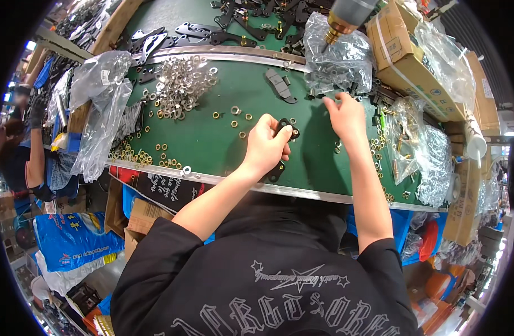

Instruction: Assembling small black plastic components with metal rings using an electric screwdriver at a manual workstation.

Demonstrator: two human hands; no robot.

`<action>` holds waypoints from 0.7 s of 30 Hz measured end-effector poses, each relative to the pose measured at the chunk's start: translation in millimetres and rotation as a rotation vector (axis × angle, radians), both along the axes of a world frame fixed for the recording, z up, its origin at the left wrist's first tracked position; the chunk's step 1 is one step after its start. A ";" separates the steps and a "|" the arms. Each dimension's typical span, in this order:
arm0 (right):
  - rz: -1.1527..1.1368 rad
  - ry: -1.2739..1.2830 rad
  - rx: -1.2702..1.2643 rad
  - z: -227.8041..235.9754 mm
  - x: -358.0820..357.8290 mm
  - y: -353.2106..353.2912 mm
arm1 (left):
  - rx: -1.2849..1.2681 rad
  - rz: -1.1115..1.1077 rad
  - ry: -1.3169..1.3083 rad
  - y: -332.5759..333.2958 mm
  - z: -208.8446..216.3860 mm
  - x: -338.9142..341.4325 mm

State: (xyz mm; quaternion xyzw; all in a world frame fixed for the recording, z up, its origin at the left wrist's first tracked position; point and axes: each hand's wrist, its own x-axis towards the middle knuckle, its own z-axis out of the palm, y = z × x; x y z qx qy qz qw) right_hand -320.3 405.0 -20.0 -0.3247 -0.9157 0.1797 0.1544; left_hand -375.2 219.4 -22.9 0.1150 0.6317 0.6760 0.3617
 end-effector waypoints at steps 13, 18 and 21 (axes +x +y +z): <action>0.229 0.373 -0.748 24.3 33.2 -68.8 | -0.034 -0.008 0.018 -4.9 2.3 -3.6; 0.289 0.361 -0.676 26.7 28.4 -77.4 | -0.023 -0.011 0.042 -3.8 2.4 -3.6; 0.403 0.377 -0.303 21.5 24.0 -79.2 | -0.026 0.000 0.038 -3.7 2.9 -3.5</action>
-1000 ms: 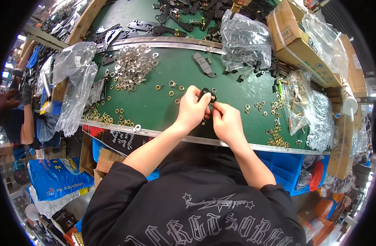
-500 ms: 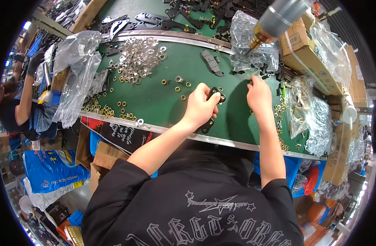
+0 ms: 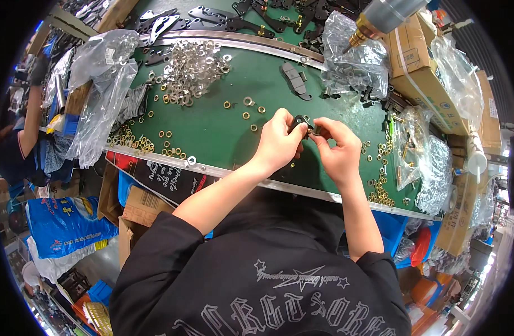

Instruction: Assembling small black plastic components with metal rings using an electric screwdriver at a manual workstation.

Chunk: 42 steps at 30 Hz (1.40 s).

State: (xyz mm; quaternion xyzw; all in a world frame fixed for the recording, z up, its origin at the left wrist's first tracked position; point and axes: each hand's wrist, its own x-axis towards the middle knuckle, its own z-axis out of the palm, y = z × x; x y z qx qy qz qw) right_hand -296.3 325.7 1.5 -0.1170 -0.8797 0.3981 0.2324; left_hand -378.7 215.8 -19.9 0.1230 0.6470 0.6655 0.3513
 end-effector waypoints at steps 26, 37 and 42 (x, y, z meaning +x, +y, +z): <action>0.208 -0.196 0.519 24.1 -10.3 -3.5 | 0.086 -0.006 -0.055 0.8 -11.4 -0.3; -0.023 -0.543 0.471 32.8 -15.5 -5.0 | 0.031 -0.046 -0.020 -1.0 -5.9 -1.6; -0.329 0.424 0.838 98.0 -53.3 60.7 | 0.010 -0.014 0.000 -0.6 -1.4 -1.2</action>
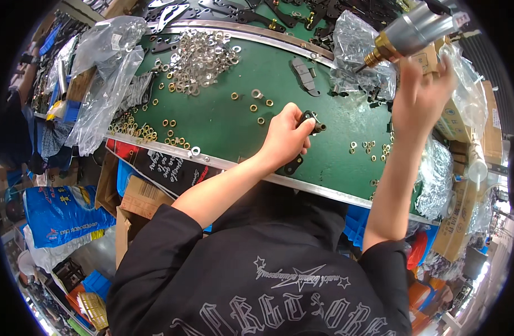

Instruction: Assembling small black plastic components with metal rings using an electric screwdriver at a manual workstation.

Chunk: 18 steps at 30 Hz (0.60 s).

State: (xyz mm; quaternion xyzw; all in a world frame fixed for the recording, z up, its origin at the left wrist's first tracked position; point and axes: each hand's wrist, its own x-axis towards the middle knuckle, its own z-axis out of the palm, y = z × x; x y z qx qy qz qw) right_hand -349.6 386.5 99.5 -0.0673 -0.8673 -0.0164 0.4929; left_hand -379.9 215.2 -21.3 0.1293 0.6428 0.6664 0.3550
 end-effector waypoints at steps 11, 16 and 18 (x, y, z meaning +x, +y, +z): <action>0.626 -0.203 -1.138 17.6 -23.2 -13.8 | -0.023 0.005 0.026 -0.5 1.1 1.8; 0.890 0.036 -1.100 -24.2 14.0 -44.5 | -0.086 -0.020 0.046 -2.7 7.8 -1.6; 0.851 0.119 -1.093 -32.1 20.9 -51.9 | -0.125 -0.044 0.062 -3.7 8.9 -2.5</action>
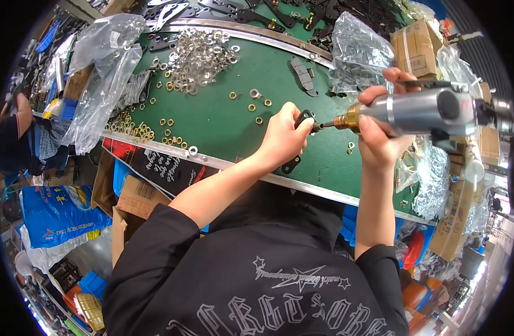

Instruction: Assembling small black plastic components with metal rings using an electric screwdriver at a manual workstation.

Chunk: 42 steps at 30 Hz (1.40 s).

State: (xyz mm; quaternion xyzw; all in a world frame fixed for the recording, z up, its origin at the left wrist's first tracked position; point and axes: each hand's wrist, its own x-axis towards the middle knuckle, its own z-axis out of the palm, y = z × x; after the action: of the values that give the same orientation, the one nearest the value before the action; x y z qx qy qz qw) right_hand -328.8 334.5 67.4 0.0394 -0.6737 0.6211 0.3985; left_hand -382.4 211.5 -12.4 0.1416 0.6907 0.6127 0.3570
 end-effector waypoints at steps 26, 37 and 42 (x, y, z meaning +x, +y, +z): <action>0.014 -0.074 0.156 -14.8 -9.3 -2.3 | 0.083 0.087 0.073 3.3 -12.9 2.7; -0.194 0.111 0.236 -25.3 -21.4 -3.8 | 0.065 0.097 -0.119 7.3 -4.3 0.1; -0.134 0.082 0.240 -20.9 -18.1 -5.2 | 0.080 0.096 -0.157 7.2 -6.0 -0.3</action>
State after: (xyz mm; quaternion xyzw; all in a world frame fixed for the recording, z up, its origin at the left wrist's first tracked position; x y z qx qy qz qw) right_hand -346.9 329.3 46.5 0.0672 -0.7274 0.5060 0.4586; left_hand -382.8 218.6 -18.4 0.0742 0.6415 0.6654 0.3743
